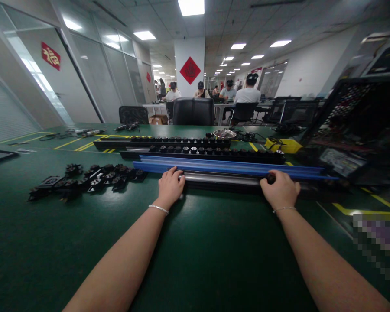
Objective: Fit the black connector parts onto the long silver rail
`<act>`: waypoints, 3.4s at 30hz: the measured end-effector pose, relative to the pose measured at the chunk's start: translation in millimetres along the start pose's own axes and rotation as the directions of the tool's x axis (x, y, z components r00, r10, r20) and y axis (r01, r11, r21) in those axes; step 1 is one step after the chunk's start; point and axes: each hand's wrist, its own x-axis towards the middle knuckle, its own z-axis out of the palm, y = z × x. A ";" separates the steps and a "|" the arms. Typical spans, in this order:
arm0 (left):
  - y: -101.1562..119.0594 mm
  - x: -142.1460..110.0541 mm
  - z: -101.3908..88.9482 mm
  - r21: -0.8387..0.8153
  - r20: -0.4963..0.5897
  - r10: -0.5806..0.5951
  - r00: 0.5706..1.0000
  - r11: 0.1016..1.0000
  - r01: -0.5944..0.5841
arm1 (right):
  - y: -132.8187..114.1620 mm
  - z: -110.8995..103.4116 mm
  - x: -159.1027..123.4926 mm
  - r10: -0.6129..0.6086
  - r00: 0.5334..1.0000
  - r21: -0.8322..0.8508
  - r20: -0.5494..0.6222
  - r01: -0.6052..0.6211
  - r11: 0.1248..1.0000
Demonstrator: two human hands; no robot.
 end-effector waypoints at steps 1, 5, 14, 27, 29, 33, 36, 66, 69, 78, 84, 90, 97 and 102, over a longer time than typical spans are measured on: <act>0.1 0.0 0.0 0.002 0.002 0.000 1.000 1.000 0.000 | -0.8 -0.1 -0.4 -0.004 1.000 0.005 0.000 0.004 1.000; 0.1 0.4 0.1 0.004 0.006 -0.010 1.000 1.000 0.009 | -3.9 -0.7 -1.6 -0.018 1.000 -0.003 0.015 0.018 1.000; -1.1 0.5 0.4 -0.001 0.002 0.001 1.000 1.000 -0.001 | -5.3 -1.5 0.0 0.114 0.992 -0.139 0.061 -0.104 0.985; -1.0 0.8 0.5 -0.011 0.010 -0.002 1.000 1.000 0.002 | -5.7 -2.8 3.9 0.152 0.974 -0.139 0.170 -0.129 0.982; -0.8 0.9 0.5 -0.009 0.007 -0.001 1.000 1.000 0.002 | -6.1 -2.3 3.4 0.148 0.975 -0.141 0.167 -0.125 0.982; -0.9 1.3 0.9 -0.008 0.011 -0.010 1.000 1.000 0.010 | -8.8 -1.7 1.5 0.124 0.979 -0.142 0.163 -0.101 0.985; -1.4 1.4 1.5 -0.011 0.013 -0.012 1.000 1.000 0.012 | -10.3 -2.2 0.5 0.106 0.980 -0.139 0.166 -0.084 0.987; 0.0 0.2 0.3 -0.011 0.002 -0.008 1.000 1.000 0.008 | -16.7 -7.4 -2.0 -0.003 0.980 -0.147 0.198 0.032 0.989; 0.9 0.3 -0.9 -0.011 0.011 -0.015 1.000 1.000 0.015 | -17.0 -7.1 -2.4 -0.005 0.979 -0.144 0.204 0.035 0.989; 0.2 0.4 -0.6 -0.009 0.010 -0.014 1.000 1.000 0.014 | -16.1 -6.2 -2.6 -0.037 0.978 -0.126 0.207 0.064 0.990; 0.9 0.3 -1.2 -0.002 0.014 -0.019 1.000 1.000 0.019 | -15.9 -5.9 -4.0 -0.087 0.979 -0.105 0.182 0.107 0.989; 0.7 0.2 -0.8 0.007 0.012 -0.014 1.000 1.000 0.014 | -16.2 -4.9 -3.7 -0.103 0.974 -0.107 0.201 0.127 0.986; 0.4 0.4 0.4 -0.002 0.006 -0.009 1.000 1.000 0.009 | -16.1 -4.0 -4.4 -0.132 0.971 -0.093 0.199 0.153 0.984; -0.7 0.9 0.7 -0.004 0.008 -0.006 1.000 1.000 0.006 | -16.3 -4.2 -4.8 -0.154 0.966 -0.066 0.206 0.170 0.983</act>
